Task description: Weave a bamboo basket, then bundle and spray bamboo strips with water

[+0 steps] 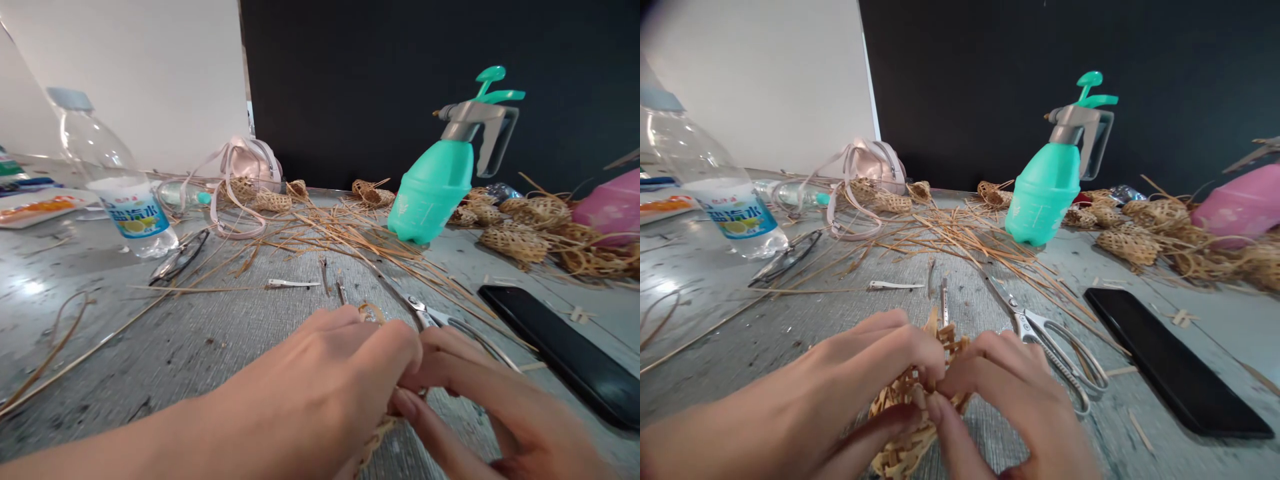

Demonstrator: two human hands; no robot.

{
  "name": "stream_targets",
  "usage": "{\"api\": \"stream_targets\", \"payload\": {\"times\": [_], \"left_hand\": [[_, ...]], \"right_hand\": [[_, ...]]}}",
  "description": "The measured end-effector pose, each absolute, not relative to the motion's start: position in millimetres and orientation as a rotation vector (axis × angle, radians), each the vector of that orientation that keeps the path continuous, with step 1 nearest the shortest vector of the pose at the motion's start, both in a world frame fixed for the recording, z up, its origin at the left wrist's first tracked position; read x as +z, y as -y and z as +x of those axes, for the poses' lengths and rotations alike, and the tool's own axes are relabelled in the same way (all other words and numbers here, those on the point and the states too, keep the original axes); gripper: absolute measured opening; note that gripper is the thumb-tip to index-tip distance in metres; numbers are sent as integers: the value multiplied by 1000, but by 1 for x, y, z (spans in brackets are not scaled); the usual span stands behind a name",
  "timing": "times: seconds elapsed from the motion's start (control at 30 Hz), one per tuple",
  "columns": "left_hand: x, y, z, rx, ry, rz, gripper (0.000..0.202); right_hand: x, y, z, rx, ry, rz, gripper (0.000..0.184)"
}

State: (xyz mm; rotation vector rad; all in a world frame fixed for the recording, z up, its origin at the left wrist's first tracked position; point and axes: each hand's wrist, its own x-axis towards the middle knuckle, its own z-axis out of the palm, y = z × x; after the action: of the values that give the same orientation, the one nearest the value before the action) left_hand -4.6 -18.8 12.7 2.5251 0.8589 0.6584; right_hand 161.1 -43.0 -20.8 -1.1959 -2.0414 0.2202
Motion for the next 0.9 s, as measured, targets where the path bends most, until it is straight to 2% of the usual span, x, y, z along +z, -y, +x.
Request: {"api": "stream_targets", "payload": {"times": [0.17,0.3,0.4,0.47,0.57,0.63,0.67,0.73,0.83,0.9], "left_hand": [[14,16,-4,636,-799,2627,15],[16,14,-5,891,-804,2406,26],[16,6,-7,1119,-850,2180,21],[13,0,-9,1184,-973,2128,25],[0,-3,-9,1013,-1100,2160,61],[-11,-2,-6,823,-1109,2168,86],[-17,-1,-4,759,-1097,2159,92],[-26,0,0,664,-1024,2141,84],[-33,1,4,593,-881,2142,46],[-34,1,5,581,-875,2163,34]], "right_hand": [[-19,42,164,193,2066,-1187,11],[-14,40,175,201,2100,-1070,4],[-12,35,187,116,2079,-1052,6],[-13,32,193,201,2058,-1143,4],[-16,30,195,392,2048,-1274,3],[-17,31,192,389,2045,-1308,8],[-17,32,190,346,2042,-1308,12],[-15,34,185,219,2028,-1268,19],[-11,37,180,54,1990,-1188,17],[-9,38,178,-19,1973,-1188,12]]}}
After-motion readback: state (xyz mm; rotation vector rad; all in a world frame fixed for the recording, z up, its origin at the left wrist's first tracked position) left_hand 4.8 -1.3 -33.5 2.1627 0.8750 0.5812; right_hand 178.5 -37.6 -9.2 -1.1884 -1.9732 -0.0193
